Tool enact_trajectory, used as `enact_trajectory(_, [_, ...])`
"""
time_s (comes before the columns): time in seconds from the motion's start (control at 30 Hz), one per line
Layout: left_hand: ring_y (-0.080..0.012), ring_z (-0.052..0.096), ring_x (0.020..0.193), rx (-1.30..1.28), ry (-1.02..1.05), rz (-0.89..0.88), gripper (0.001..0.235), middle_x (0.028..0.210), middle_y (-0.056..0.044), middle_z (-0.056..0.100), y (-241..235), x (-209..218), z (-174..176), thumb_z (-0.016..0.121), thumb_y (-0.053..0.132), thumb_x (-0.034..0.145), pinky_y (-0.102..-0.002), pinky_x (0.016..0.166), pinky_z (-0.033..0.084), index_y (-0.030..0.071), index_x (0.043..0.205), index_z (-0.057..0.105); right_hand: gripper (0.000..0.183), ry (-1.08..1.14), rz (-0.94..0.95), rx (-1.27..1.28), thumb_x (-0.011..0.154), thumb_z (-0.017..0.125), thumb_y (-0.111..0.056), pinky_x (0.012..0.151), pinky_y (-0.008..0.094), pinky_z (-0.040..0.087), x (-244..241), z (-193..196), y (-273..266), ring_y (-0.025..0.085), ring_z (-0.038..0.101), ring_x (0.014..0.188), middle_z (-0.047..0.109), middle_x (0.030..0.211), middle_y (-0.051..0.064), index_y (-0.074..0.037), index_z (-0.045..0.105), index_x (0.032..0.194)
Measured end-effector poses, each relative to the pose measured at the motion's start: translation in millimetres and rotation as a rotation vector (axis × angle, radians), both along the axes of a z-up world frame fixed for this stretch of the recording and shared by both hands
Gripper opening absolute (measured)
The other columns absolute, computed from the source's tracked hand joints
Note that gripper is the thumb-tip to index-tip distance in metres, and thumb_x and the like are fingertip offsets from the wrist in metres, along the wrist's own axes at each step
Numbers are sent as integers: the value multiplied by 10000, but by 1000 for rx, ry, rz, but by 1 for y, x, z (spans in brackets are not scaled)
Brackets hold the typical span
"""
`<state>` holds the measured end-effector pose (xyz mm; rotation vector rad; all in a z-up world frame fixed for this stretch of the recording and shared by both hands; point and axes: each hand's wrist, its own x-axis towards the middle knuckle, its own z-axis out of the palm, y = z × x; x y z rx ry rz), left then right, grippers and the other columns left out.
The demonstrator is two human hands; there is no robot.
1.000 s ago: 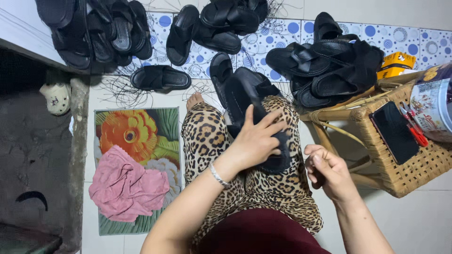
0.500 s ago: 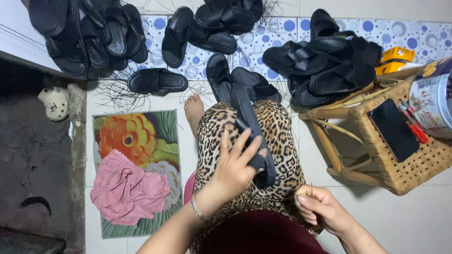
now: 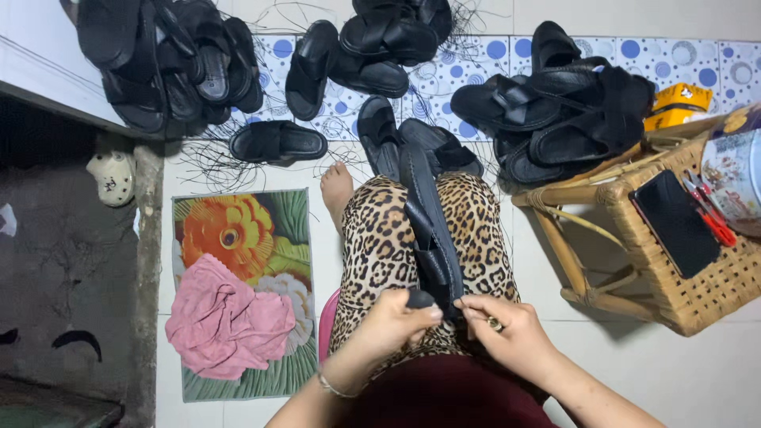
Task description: The person sits on the floor and sews a black slipper using a needle and thread. They repeatedly pass the needle through the sole and upper, pulling the thread tight to secure the parts together.
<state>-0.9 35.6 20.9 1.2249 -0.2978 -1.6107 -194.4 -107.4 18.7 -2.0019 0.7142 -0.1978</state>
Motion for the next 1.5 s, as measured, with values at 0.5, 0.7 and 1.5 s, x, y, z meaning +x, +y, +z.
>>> enact_trajectory(0.5, [-106, 582, 487, -128, 131, 172, 213, 640, -72, 644, 12, -8, 7, 706, 170, 941, -193, 426, 425, 2, 814, 671, 175, -28, 116, -493, 942, 652, -207, 472, 309, 497, 29, 25, 20, 144, 602, 623, 589, 795, -6, -141, 711, 1092])
enact_trajectory(0.7, [-111, 534, 668, 6, -822, 352, 119, 795, 27, 620, 9, 18, 11, 691, 209, 946, -266, 636, 437, 121, 872, 720, 125, -249, 52, -250, 905, 678, -45, 627, 215, 574, 26, 9, 6, 118, 645, 689, 720, 821, 60, -15, 743, 1007])
enact_trajectory(1.5, [-210, 647, 1118, -376, -609, 233, 177, 1171, -73, 678, -7, -6, 16, 615, 210, 987, -361, 1028, 497, 110, 1065, 739, 110, -82, -220, -333, 918, 622, -35, 793, 286, 523, -15, -51, -15, 145, 655, 798, 698, 889, 12, -129, 663, 958])
